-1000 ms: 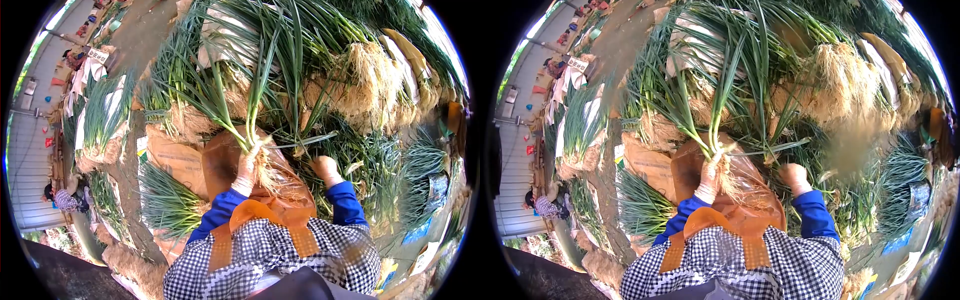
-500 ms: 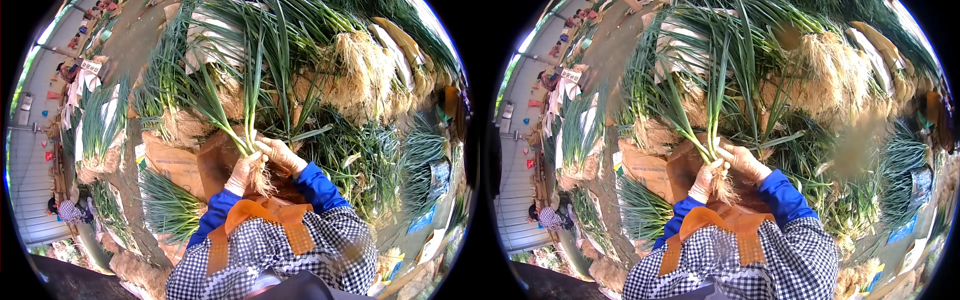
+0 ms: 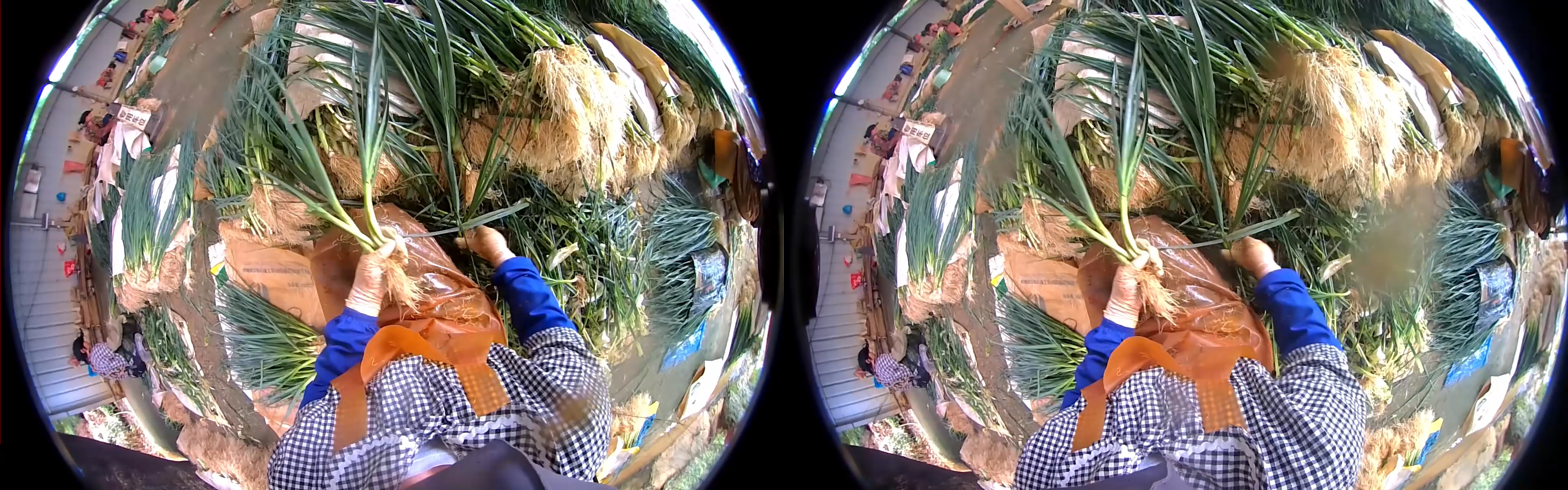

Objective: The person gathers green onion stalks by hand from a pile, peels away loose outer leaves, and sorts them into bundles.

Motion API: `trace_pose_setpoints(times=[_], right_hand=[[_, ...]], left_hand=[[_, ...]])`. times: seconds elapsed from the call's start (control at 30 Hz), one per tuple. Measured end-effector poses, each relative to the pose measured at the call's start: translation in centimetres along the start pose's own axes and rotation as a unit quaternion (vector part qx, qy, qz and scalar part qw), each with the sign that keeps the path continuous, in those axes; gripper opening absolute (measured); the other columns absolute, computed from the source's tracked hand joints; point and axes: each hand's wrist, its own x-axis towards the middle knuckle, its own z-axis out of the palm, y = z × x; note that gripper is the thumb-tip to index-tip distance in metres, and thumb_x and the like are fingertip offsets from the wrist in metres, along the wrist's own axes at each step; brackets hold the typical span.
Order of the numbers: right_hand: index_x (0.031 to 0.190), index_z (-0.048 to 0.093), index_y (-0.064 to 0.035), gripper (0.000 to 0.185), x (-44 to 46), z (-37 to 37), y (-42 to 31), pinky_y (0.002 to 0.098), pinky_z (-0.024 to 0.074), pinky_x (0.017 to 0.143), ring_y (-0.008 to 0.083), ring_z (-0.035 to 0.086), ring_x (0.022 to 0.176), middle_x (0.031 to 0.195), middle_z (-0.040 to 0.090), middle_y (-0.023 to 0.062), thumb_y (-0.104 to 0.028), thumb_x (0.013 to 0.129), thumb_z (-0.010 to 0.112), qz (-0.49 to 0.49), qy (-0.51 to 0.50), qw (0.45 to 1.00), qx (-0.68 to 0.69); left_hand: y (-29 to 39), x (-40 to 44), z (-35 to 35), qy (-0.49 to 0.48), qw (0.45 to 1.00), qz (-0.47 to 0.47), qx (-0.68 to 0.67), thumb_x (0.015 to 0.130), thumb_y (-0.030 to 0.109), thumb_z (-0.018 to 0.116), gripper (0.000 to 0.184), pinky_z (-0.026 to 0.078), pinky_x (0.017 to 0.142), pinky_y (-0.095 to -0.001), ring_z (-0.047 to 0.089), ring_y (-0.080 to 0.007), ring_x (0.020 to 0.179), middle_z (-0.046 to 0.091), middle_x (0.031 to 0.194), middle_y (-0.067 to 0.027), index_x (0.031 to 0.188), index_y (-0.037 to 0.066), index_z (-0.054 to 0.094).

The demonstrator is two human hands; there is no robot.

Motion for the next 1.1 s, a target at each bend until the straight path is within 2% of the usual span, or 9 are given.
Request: trace_pose_setpoints(times=[0.03,0.13,0.37,0.5,0.63,0.73,0.9,0.97,1.1], right_hand=[[0.121,0.051,-0.0098,0.057,2.3,6.2,2.7,0.0372,0.0497,0.077,0.0327,0.062,0.087,0.102,0.064,0.0158,-0.051,0.082,0.055,-0.025,0.025,0.996,-0.085],[0.104,0.062,-0.0057,0.039,2.3,-3.2,-3.8,0.0388,0.0491,0.076,0.0368,0.060,0.088,0.091,0.065,0.0186,-0.038,0.081,0.062,0.172,0.074,0.952,0.243],[0.089,0.062,-0.0027,0.030,0.1,-18.6,-11.7,0.0219,0.0383,0.055,0.0063,0.046,0.058,0.068,0.054,-0.0028,-0.032,0.090,0.056,0.039,-0.133,0.805,0.577],[0.089,0.061,-0.0058,0.033,0.5,-15.0,-10.8,0.0165,0.0257,0.046,0.0018,0.035,0.050,0.061,0.046,-0.0082,-0.036,0.093,0.049,0.059,-0.073,0.749,0.656],[0.094,0.060,-0.0059,0.036,1.0,-11.3,-10.7,0.0194,0.0339,0.047,0.0032,0.041,0.053,0.065,0.049,-0.0086,-0.041,0.090,0.054,0.149,0.062,0.694,0.702],[0.071,0.056,-0.0080,0.043,0.4,-13.0,-11.9,0.0377,0.0468,0.050,0.0275,0.060,0.052,0.057,0.058,0.0081,-0.050,0.078,0.063,0.078,0.216,0.971,0.069],[0.056,0.054,-0.0111,0.040,0.6,-11.9,-11.3,0.0379,0.0442,0.042,0.0286,0.056,0.044,0.050,0.054,0.0099,-0.041,0.082,0.058,0.003,0.201,0.972,-0.120],[0.056,0.054,-0.0110,0.039,-1.5,-12.1,-10.9,0.0378,0.0441,0.042,0.0284,0.054,0.043,0.049,0.053,0.0096,-0.040,0.082,0.058,-0.072,0.164,0.982,-0.062],[0.059,0.057,-0.0118,0.033,-8.2,-15.2,-9.0,0.0379,0.0450,0.044,0.0269,0.053,0.044,0.052,0.053,0.0085,-0.036,0.082,0.058,-0.220,-0.023,0.974,0.043]], left_hand=[[-0.3,-0.1,-0.3,0.007,1.000,-0.014,-0.011,0.087,0.005,0.055,0.014,0.050,0.063,-0.0281,0.057,-0.0170,0.071,0.058,0.082,-0.0068,0.100,0.005,0.053],[0.2,-0.8,-1.2,0.027,0.999,-0.027,0.018,0.084,0.004,0.060,0.015,0.050,0.065,-0.0299,0.057,-0.0183,0.072,0.057,0.085,-0.0069,0.097,0.006,0.053],[-3.6,-0.1,5.1,0.015,0.995,-0.081,0.053,0.079,-0.004,0.061,0.024,0.049,0.075,-0.0253,0.058,-0.0135,0.083,0.059,0.098,-0.0042,0.101,0.005,0.055],[-6.6,0.5,3.8,0.019,0.998,-0.065,0.016,0.079,-0.005,0.062,0.026,0.050,0.076,-0.0257,0.060,-0.0147,0.086,0.061,0.096,-0.0045,0.102,0.004,0.055],[-6.5,0.3,4.9,0.088,0.993,0.012,0.071,0.074,-0.006,0.067,0.023,0.047,0.068,-0.0244,0.055,-0.0118,0.073,0.053,0.081,0.0001,0.087,0.006,0.053],[-7.8,1.0,3.4,0.122,0.964,0.082,0.222,0.073,-0.003,0.069,0.020,0.045,0.064,-0.0251,0.052,-0.0105,0.070,0.053,0.077,0.0004,0.083,0.006,0.054],[-8.8,1.6,2.9,0.139,0.948,0.048,0.283,0.072,-0.010,0.065,0.027,0.047,0.073,-0.0249,0.052,-0.0118,0.079,0.052,0.085,0.0006,0.091,0.006,0.055],[-9.3,1.8,2.3,0.136,0.977,0.082,0.142,0.072,-0.012,0.064,0.026,0.048,0.073,-0.0260,0.054,-0.0128,0.079,0.054,0.085,0.0001,0.091,0.005,0.056],[-8.5,2.2,2.2,0.169,0.969,0.053,0.171,0.071,-0.010,0.066,0.020,0.047,0.071,-0.0242,0.054,-0.0116,0.074,0.055,0.080,0.0007,0.081,0.005,0.058]])
